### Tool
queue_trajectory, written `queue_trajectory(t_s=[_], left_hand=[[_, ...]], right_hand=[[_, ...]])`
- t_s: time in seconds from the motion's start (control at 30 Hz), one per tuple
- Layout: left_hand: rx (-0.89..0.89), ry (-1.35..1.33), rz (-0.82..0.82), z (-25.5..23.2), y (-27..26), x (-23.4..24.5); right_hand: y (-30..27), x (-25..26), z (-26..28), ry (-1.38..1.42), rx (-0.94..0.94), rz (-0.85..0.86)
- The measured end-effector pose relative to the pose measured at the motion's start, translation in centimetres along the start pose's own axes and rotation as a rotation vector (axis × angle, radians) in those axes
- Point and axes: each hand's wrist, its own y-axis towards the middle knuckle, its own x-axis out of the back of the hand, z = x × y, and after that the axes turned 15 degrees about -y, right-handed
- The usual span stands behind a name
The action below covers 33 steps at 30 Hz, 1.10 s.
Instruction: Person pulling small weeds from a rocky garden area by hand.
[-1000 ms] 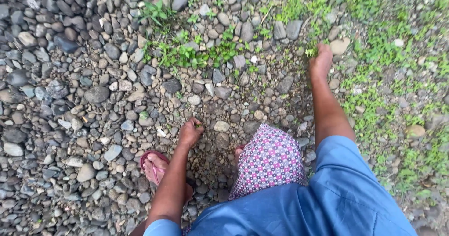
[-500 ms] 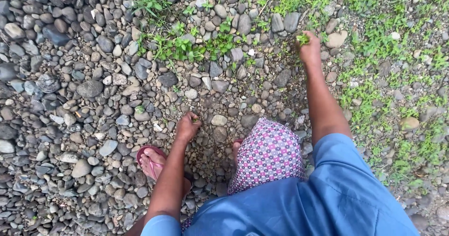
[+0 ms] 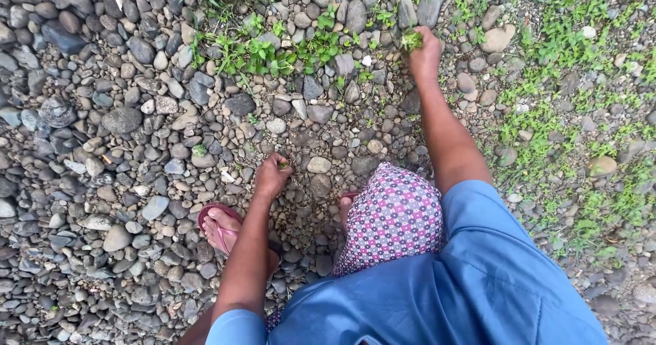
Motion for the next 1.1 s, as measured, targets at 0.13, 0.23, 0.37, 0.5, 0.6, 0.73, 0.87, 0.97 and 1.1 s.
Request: queue_trajectory(t_s=[0.13, 0.23, 0.37, 0.5, 0.6, 0.73, 0.87, 0.97, 1.1], left_hand=[[-0.01, -0.012, 0.02, 0.6, 0.5, 0.0], [-0.053, 0.011, 0.01, 1.0, 1.3, -0.2], [-0.033, 0.036, 0.005, 1.0, 1.7, -0.3], [-0.006, 0.019, 0.003, 0.8, 1.4, -0.4], [0.01, -0.001, 0.002, 0.5, 1.3, -0.4], [-0.012, -0.001, 0.002, 0.8, 1.5, -0.3], [-0.001, -0.048, -0.003, 1.1, 1.6, -0.4], [-0.002, 0.023, -0.009, 0.5, 1.4, -0.5], [-0.079, 0.111, -0.003, -1.7, -1.3, -1.6]], right_hand=[[-1.1, 3.8, -1.3, 0.213, 0.036, 0.018], [-1.5, 4.7, -2.2, -0.066, 0.002, -0.012], [-1.5, 3.0, -1.8, -0.062, 0.111, 0.011], [-1.1, -0.1, -1.2, -0.142, 0.129, -0.025], [-2.6, 0.5, 2.7, -0.303, 0.031, -0.038], [-0.6, -0.3, 0.2, -0.313, 0.069, -0.065], [1.5, 2.2, -2.7, 0.249, -0.033, -0.065], [3.1, 4.1, -4.9, 0.323, -0.204, -0.233], [5.6, 4.9, -4.6, 0.153, -0.18, -0.271]])
